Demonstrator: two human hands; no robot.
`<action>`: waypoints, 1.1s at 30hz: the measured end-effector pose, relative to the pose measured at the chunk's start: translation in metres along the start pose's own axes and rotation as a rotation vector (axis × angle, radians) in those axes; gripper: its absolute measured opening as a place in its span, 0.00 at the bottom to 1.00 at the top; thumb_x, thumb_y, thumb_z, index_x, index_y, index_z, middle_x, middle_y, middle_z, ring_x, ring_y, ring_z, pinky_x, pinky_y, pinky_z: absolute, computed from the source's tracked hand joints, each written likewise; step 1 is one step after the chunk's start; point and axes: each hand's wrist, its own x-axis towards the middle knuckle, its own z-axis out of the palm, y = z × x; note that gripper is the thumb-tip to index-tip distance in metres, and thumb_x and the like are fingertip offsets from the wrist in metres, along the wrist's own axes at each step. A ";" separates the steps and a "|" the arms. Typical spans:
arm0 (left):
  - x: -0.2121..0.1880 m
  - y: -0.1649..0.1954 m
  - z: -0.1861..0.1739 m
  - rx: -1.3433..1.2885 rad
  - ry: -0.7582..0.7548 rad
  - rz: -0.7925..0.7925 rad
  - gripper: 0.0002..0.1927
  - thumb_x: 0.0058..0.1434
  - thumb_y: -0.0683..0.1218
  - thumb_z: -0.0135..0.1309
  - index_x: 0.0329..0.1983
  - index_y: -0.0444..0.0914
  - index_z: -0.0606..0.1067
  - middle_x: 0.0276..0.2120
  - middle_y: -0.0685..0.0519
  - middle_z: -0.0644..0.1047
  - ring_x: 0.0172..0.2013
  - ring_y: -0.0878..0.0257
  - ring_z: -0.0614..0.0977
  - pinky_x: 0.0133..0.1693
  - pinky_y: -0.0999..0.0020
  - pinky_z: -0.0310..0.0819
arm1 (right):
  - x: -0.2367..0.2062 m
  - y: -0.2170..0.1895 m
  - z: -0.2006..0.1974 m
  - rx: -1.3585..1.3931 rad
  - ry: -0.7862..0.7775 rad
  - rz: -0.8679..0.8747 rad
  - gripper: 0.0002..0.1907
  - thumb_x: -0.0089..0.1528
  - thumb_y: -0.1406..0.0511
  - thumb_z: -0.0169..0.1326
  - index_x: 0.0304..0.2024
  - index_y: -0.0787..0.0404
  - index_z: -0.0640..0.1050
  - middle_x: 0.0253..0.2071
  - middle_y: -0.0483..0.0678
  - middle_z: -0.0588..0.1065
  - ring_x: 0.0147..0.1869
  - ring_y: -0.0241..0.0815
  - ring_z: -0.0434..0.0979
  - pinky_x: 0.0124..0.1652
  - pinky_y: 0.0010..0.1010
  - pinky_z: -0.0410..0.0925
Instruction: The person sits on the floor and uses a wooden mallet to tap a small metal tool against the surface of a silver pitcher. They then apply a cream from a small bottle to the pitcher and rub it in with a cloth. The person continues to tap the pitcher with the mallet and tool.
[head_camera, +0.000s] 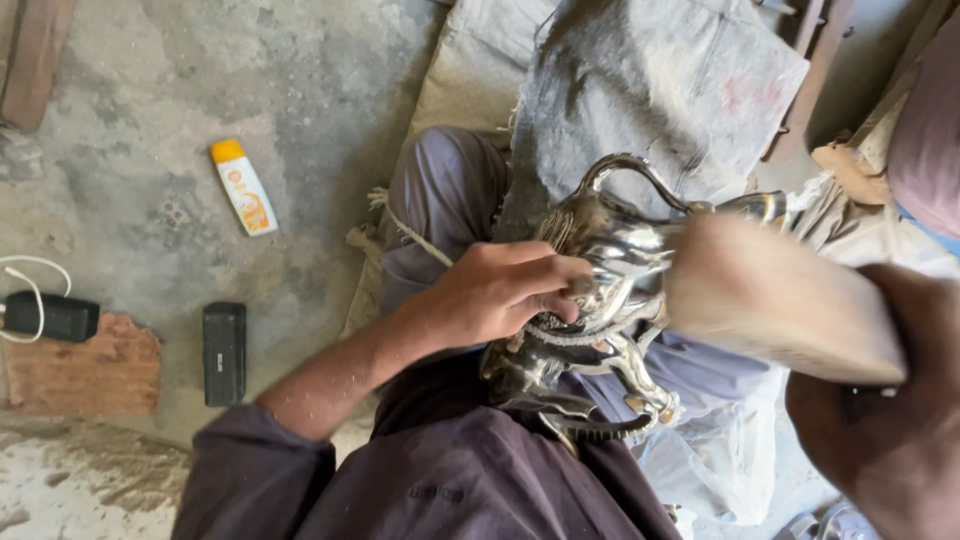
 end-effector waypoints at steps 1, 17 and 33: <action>0.003 -0.002 -0.001 0.014 -0.065 0.037 0.31 0.66 0.37 0.59 0.68 0.52 0.64 0.42 0.55 0.80 0.38 0.66 0.87 0.31 0.80 0.83 | -0.012 0.009 0.007 0.042 0.013 0.025 0.19 0.58 0.74 0.60 0.52 0.65 0.78 0.34 0.52 0.77 0.35 0.47 0.76 0.38 0.37 0.72; 0.012 -0.023 0.004 0.085 -0.190 0.305 0.60 0.69 0.34 0.56 0.77 0.74 0.30 0.38 0.58 0.79 0.25 0.69 0.77 0.23 0.79 0.77 | -0.075 0.091 0.072 -0.004 0.192 -0.219 0.21 0.65 0.75 0.57 0.60 0.73 0.70 0.47 0.59 0.73 0.47 0.47 0.76 0.49 0.30 0.74; -0.006 0.003 -0.019 -0.121 0.038 -0.059 0.19 0.68 0.40 0.61 0.59 0.42 0.69 0.43 0.55 0.78 0.42 0.68 0.87 0.40 0.78 0.85 | -0.006 0.039 0.066 -0.291 -0.002 -0.114 0.17 0.65 0.77 0.56 0.57 0.67 0.75 0.40 0.59 0.78 0.37 0.50 0.80 0.40 0.36 0.74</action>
